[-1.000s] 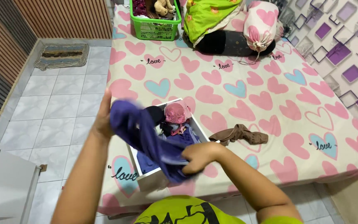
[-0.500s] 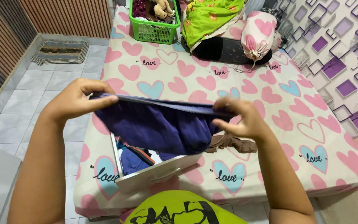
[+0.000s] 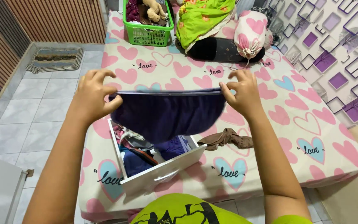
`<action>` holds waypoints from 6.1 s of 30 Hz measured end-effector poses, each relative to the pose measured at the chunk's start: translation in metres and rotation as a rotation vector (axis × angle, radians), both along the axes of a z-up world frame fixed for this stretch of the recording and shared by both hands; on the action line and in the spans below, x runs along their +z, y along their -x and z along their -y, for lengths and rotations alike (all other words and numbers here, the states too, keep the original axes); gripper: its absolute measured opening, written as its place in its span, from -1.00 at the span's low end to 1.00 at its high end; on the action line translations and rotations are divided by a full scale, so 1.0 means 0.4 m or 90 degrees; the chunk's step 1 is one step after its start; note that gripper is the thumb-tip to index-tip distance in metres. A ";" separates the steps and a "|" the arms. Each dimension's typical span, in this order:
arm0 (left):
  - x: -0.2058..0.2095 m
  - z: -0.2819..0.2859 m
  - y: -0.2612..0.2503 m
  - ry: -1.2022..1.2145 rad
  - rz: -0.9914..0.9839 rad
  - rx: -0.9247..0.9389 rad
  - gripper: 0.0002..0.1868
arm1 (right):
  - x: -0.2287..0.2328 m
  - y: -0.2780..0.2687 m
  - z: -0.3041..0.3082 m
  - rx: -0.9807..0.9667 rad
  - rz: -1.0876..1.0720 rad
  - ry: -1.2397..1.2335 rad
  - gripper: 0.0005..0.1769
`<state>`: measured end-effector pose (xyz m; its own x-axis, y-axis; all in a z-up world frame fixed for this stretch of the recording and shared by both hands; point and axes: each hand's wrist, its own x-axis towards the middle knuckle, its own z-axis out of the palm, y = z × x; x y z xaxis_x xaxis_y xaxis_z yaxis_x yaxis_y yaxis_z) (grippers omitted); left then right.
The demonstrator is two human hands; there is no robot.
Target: The person opens a wardrobe, moves items on a shelf, then pulls out a drawer full of clothes. They remove the clothes, fold them one by one on the bed, and place the folded items back into the drawer.
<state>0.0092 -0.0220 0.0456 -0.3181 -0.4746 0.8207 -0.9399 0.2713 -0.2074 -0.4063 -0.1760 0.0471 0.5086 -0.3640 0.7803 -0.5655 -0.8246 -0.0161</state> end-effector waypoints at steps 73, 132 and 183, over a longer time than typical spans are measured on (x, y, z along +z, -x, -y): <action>-1.198 0.510 1.049 -0.987 -0.418 0.043 -0.34 | -1.259 0.733 0.270 -0.440 0.197 -0.818 -0.38; -0.458 -0.050 0.201 -0.260 -0.134 -0.135 -0.37 | -0.120 -0.222 -0.024 0.166 0.340 -0.177 -0.75; -0.302 0.122 0.269 -0.525 -0.731 -0.006 -0.61 | -0.345 -0.226 0.001 0.162 0.431 -0.833 -0.80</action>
<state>-0.0986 -0.0707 -0.0753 0.3223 -0.9398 0.1133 -0.4724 -0.0560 0.8796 -0.3160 -0.1763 -0.0907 0.3483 -0.9332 0.0882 0.0037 -0.0927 -0.9957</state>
